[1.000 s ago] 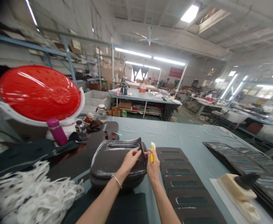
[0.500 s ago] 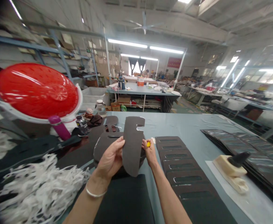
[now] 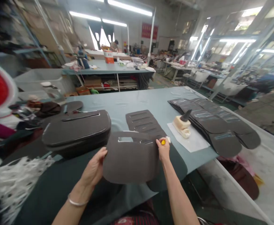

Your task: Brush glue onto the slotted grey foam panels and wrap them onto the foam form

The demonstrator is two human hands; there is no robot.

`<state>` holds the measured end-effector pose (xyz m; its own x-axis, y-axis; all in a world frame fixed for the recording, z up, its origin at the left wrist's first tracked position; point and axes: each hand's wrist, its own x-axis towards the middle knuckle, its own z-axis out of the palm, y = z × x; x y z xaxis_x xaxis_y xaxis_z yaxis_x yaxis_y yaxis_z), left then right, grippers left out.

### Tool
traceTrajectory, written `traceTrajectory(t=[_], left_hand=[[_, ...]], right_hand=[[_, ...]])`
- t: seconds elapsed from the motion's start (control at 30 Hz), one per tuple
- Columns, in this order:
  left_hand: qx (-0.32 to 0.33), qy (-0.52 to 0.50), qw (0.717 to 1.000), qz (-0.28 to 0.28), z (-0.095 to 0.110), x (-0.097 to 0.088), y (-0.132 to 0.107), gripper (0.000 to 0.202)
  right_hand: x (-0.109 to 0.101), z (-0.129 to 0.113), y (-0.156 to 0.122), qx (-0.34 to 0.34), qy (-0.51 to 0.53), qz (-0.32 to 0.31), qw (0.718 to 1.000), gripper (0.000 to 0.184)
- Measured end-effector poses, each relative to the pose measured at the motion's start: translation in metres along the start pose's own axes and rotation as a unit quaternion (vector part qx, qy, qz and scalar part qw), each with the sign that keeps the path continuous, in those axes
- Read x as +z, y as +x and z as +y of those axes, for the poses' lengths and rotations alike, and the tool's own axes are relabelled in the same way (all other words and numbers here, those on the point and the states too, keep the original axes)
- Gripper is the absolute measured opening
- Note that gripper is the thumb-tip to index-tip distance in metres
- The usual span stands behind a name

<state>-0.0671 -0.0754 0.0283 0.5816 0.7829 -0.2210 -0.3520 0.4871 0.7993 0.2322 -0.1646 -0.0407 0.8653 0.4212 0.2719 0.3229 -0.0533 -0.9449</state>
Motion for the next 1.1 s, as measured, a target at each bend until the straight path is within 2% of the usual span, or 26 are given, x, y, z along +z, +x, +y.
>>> traceTrajectory(t=[0.1,0.2,0.3,0.4,0.5,0.67,0.8,0.93,1.1], left_hand=[[-0.077,0.084,0.994,-0.003,-0.081,0.015,-0.001,0.018],[-0.128,0.174,0.976,0.013,-0.156,0.032,-0.005,0.025],[-0.139,0.223,0.964,0.031,-0.21,0.043,-0.007,0.029],[-0.114,0.262,0.956,0.063,-0.241,0.048,-0.003,0.029],[-0.055,0.325,0.938,0.109,-0.255,0.049,0.002,0.034],[0.011,0.438,0.885,0.156,-0.26,0.054,0.006,0.037],[0.034,0.518,0.843,0.14,-0.26,0.062,0.006,0.041],[0.046,0.582,0.804,0.112,-0.258,0.065,0.008,0.038],[0.05,0.606,0.789,0.087,-0.255,0.063,0.011,0.038]], right_hand=[[-0.082,0.054,0.006,0.018,-0.16,0.017,0.987,0.032],[-0.144,0.093,0.01,0.037,-0.264,-0.002,0.964,0.028],[-0.176,0.117,0.019,0.043,-0.299,-0.035,0.953,0.024],[-0.183,0.132,0.037,0.031,-0.29,-0.078,0.953,0.021],[-0.176,0.141,0.06,0.012,-0.287,-0.096,0.953,0.019],[-0.151,0.156,0.087,-0.027,-0.294,-0.11,0.949,0.017],[-0.138,0.171,0.094,-0.026,-0.336,-0.121,0.934,0.015],[-0.137,0.177,0.097,-0.006,-0.383,-0.141,0.913,0.015],[-0.138,0.173,0.102,0.001,-0.43,-0.165,0.888,0.018]])
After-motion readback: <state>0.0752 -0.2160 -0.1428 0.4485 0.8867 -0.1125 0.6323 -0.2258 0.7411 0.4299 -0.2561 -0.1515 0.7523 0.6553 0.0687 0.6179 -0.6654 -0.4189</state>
